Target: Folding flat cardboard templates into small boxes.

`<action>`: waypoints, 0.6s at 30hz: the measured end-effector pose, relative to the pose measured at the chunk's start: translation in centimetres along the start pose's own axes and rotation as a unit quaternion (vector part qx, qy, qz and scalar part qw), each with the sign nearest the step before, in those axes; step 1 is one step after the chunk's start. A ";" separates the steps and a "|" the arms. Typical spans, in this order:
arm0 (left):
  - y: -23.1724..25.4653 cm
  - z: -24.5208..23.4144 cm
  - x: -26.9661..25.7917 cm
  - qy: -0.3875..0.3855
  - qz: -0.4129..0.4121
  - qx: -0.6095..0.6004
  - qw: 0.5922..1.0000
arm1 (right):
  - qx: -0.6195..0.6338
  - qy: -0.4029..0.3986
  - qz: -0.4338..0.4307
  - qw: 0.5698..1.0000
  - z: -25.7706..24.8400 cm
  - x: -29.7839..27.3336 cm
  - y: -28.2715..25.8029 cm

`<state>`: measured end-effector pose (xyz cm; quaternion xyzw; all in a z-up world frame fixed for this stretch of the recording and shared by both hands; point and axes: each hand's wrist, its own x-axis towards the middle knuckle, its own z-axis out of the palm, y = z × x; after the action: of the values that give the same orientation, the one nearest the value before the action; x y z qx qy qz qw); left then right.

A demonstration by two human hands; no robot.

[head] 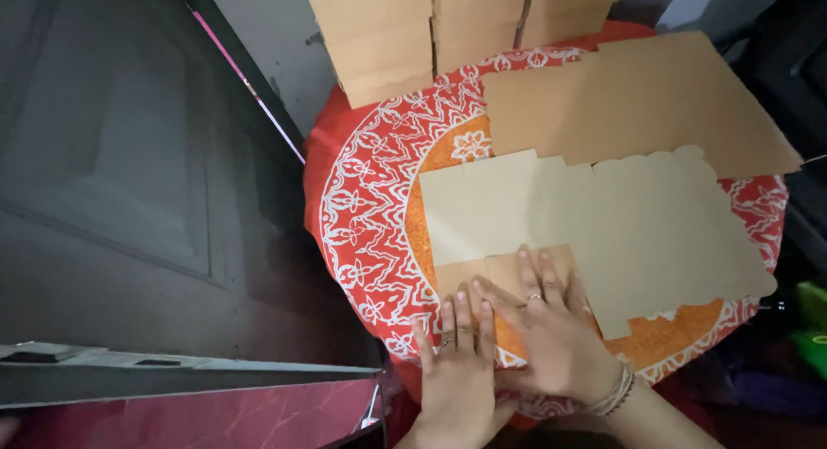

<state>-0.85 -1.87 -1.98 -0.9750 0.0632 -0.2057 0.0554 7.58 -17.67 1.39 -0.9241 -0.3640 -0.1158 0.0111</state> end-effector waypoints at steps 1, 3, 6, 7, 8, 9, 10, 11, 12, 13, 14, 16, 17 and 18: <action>0.1 0.5 0.0 0.018 -0.013 0.002 1.000 | -0.056 0.062 -0.022 0.996 0.1 0.3 0.2; -0.9 0.0 0.2 0.030 -0.006 0.047 0.998 | -0.032 0.067 -0.020 0.997 -0.4 0.6 0.4; -2.2 -4.5 2.2 -0.154 -0.017 -0.081 0.985 | 0.020 0.063 -0.020 0.998 -0.6 -0.2 0.3; -2.8 -6.6 3.7 -0.322 -0.047 -0.246 0.913 | 0.035 0.066 -0.027 0.997 -0.8 -0.2 0.4; -3.5 -6.0 4.4 -0.320 -0.046 -0.245 0.914 | 0.034 0.068 -0.026 0.997 -1.1 -0.5 0.3; -4.2 -5.5 5.0 -0.307 -0.052 -0.240 0.920 | 0.060 0.052 -0.030 0.996 -1.5 -0.8 0.2; -4.9 -5.1 5.7 -0.294 -0.059 -0.235 0.924 | 0.087 0.035 -0.034 0.995 -1.9 -1.1 0.1; -5.7 -4.7 7.3 -0.293 -0.058 -0.235 0.925 | 0.086 0.037 -0.034 0.995 -1.7 -0.9 0.3; -6.5 -4.4 8.6 -0.310 -0.047 -0.216 0.925 | 0.088 0.043 -0.039 0.994 -1.6 -1.0 0.3; -7.2 -4.0 10.0 -0.326 -0.035 -0.196 0.924 | 0.089 0.048 -0.043 0.994 -1.5 -1.1 0.4; -7.9 -2.7 11.5 -0.325 -0.034 -0.197 0.924 | 0.088 0.049 -0.042 0.994 -1.1 -0.8 0.6; -9.4 -0.1 14.8 -0.298 -0.064 -0.231 0.924 | 0.054 0.026 -0.067 0.996 -0.5 -0.1 1.0; -9.9 1.3 16.1 -0.295 -0.061 -0.231 0.925 | 0.051 0.029 -0.065 0.996 -1.8 1.5 0.8; -10.5 2.6 17.3 -0.291 -0.053 -0.215 0.931 | 0.068 -0.136 -0.007 0.988 -3.1 3.1 0.5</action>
<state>16.98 6.17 3.91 -0.9826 0.0355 0.1029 -0.1507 9.42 -16.27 5.16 -0.9257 -0.3759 0.0355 0.0238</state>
